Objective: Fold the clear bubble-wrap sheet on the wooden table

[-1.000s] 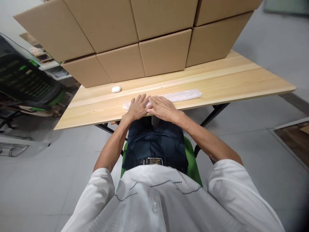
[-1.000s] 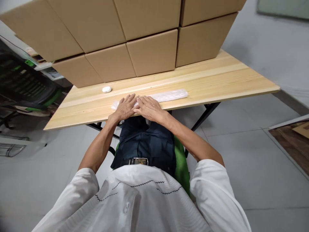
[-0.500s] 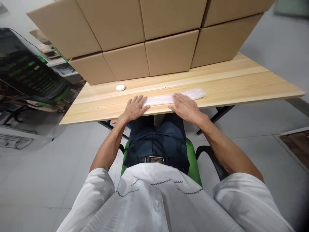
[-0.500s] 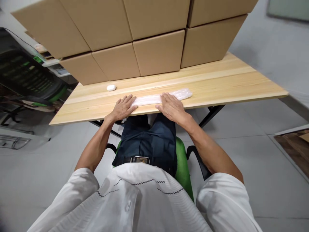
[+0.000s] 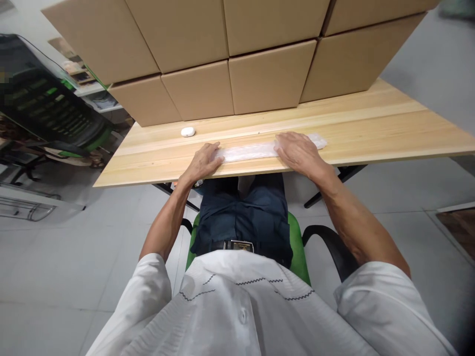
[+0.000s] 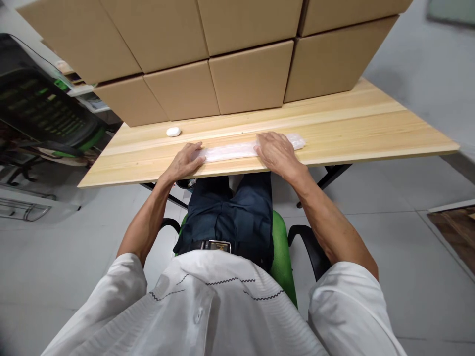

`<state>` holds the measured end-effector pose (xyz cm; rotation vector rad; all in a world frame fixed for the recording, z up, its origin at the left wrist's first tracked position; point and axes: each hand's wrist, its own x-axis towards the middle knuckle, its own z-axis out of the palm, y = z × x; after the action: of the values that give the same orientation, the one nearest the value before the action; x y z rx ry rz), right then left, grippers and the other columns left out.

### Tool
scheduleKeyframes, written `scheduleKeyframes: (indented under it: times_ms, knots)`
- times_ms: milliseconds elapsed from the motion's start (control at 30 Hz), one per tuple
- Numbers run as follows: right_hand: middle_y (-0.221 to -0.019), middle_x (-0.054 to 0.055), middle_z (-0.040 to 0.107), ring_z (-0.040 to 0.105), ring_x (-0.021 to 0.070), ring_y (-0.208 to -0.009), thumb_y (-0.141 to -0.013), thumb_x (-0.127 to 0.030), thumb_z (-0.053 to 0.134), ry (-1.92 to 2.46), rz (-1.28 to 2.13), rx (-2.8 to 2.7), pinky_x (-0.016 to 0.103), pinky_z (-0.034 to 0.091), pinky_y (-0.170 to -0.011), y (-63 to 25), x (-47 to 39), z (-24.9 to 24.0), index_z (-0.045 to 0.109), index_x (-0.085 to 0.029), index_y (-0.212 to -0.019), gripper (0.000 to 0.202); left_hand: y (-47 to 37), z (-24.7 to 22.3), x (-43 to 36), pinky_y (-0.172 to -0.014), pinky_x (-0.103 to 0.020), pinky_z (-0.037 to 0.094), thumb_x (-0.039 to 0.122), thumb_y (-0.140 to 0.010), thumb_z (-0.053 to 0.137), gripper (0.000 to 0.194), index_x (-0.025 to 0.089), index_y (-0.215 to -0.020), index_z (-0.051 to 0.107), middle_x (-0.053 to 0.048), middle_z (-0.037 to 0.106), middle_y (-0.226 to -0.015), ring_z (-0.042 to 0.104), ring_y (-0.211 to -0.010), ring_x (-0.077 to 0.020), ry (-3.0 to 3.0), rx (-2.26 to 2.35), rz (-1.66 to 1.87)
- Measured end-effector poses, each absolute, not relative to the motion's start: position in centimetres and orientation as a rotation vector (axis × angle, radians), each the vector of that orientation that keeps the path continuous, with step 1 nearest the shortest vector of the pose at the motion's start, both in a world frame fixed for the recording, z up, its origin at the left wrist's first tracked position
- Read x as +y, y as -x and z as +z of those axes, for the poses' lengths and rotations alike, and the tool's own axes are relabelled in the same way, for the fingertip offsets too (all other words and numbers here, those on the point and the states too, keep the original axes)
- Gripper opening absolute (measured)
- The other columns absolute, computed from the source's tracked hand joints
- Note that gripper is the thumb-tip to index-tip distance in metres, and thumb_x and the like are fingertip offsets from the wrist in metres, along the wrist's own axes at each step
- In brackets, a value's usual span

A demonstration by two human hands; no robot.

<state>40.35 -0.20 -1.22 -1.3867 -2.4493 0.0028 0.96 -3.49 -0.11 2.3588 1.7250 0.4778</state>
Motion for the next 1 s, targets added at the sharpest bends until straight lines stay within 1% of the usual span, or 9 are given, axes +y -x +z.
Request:
scheduleKeyframes:
  times_ms: [133,267,367,467,633,733,800,900,1000]
  knots:
    - [-0.151,0.03,0.082,0.073,0.0441,-0.141,-0.118,-0.031,0.046,1.436,0.009,-2.552,0.06,0.047,-0.132,-40.4,1.7,-1.0,0.078,-0.006,-0.148,0.05,-1.5,0.6,-2.4,-0.137,-0.058,0.056,0.041,-0.103,0.065,0.081,0.011,-0.178,0.064,-0.019,0.077,-0.152,0.072,-0.147,-0.0394,-2.38,1.765,0.403]
    - [-0.138,0.025,0.082,0.07,0.0439,-0.13,-0.113,-0.036,0.057,1.326,-0.038,-2.538,0.059,0.052,-0.12,-41.1,3.6,-1.8,0.08,-0.014,-0.138,0.041,-1.9,2.6,-1.2,-0.127,-0.062,0.058,0.042,-0.097,0.072,0.066,0.017,-0.158,0.081,-0.016,0.079,-0.129,0.074,-0.129,-0.0414,-2.404,1.711,0.219]
    - [-0.128,0.02,0.08,0.069,0.0418,-0.126,-0.109,-0.031,0.064,1.282,-0.048,-2.497,0.056,0.055,-0.114,-41.2,4.5,-2.4,0.082,-0.02,-0.124,0.026,-2.5,4.0,-0.6,-0.122,-0.063,0.059,0.04,-0.095,0.077,0.052,0.021,-0.142,0.086,-0.016,0.077,-0.13,0.076,-0.119,-0.0407,-2.377,1.712,0.149]
    - [-0.122,0.02,0.08,0.068,0.0418,-0.123,-0.111,-0.024,0.06,1.301,-0.076,-2.413,0.056,0.058,-0.11,-40.8,4.7,-2.6,0.082,-0.02,-0.111,0.023,-3.3,4.7,0.0,-0.119,-0.063,0.058,0.036,-0.093,0.08,0.041,0.023,-0.131,0.086,-0.015,0.077,-0.133,0.077,-0.116,-0.0396,-2.347,1.742,0.12]
    - [-0.131,0.019,0.085,0.067,0.0396,-0.125,-0.122,-0.026,0.05,1.201,-0.197,-2.207,0.06,0.058,-0.114,-40.3,3.9,-2.5,0.083,-0.022,-0.112,0.034,-3.9,4.5,1.4,-0.108,-0.054,0.056,0.023,-0.091,0.075,0.026,0.022,-0.116,0.085,-0.01,0.081,-0.111,0.076,-0.102,-0.0332,-2.404,1.747,0.143]
    - [-0.136,0.015,0.087,0.069,0.0376,-0.125,-0.124,-0.027,0.048,1.113,-0.258,-2.124,0.061,0.059,-0.115,-40.6,2.9,-2.8,0.084,-0.025,-0.114,0.037,-3.7,3.4,1.4,-0.109,-0.056,0.053,0.014,-0.091,0.068,0.018,0.022,-0.101,0.081,-0.012,0.08,-0.107,0.074,-0.1,-0.033,-2.542,1.795,0.299]
    - [-0.133,0.013,0.087,0.07,0.0369,-0.123,-0.123,-0.025,0.051,1.031,-0.26,-2.121,0.061,0.061,-0.113,-41.0,1.9,-3.3,0.085,-0.027,-0.116,0.035,-3.3,2.4,0.6,-0.114,-0.061,0.05,0.015,-0.093,0.066,0.017,0.022,-0.103,0.079,-0.017,0.082,-0.121,0.074,-0.113,-0.0372,-2.646,1.789,0.447]
    - [-0.128,0.011,0.089,0.073,0.0352,-0.119,-0.121,-0.022,0.055,0.905,-0.253,-2.163,0.06,0.063,-0.11,-41.8,0.0,-4.7,0.086,-0.03,-0.116,0.032,-2.7,0.9,-1.2,-0.124,-0.065,0.047,0.021,-0.096,0.066,0.032,0.022,-0.126,0.078,-0.023,0.076,-0.156,0.068,-0.142,-0.0434,-2.747,1.686,0.604]
    - [-0.128,0.009,0.09,0.076,0.0339,-0.119,-0.121,-0.022,0.058,0.797,-0.265,-2.182,0.062,0.065,-0.113,-42.8,-1.5,-5.9,0.087,-0.031,-0.118,0.031,-2.5,-0.1,-2.6,-0.127,-0.066,0.047,0.029,-0.099,0.069,0.053,0.019,-0.151,0.071,-0.025,0.075,-0.158,0.066,-0.148,-0.0445,-2.814,1.626,0.622]
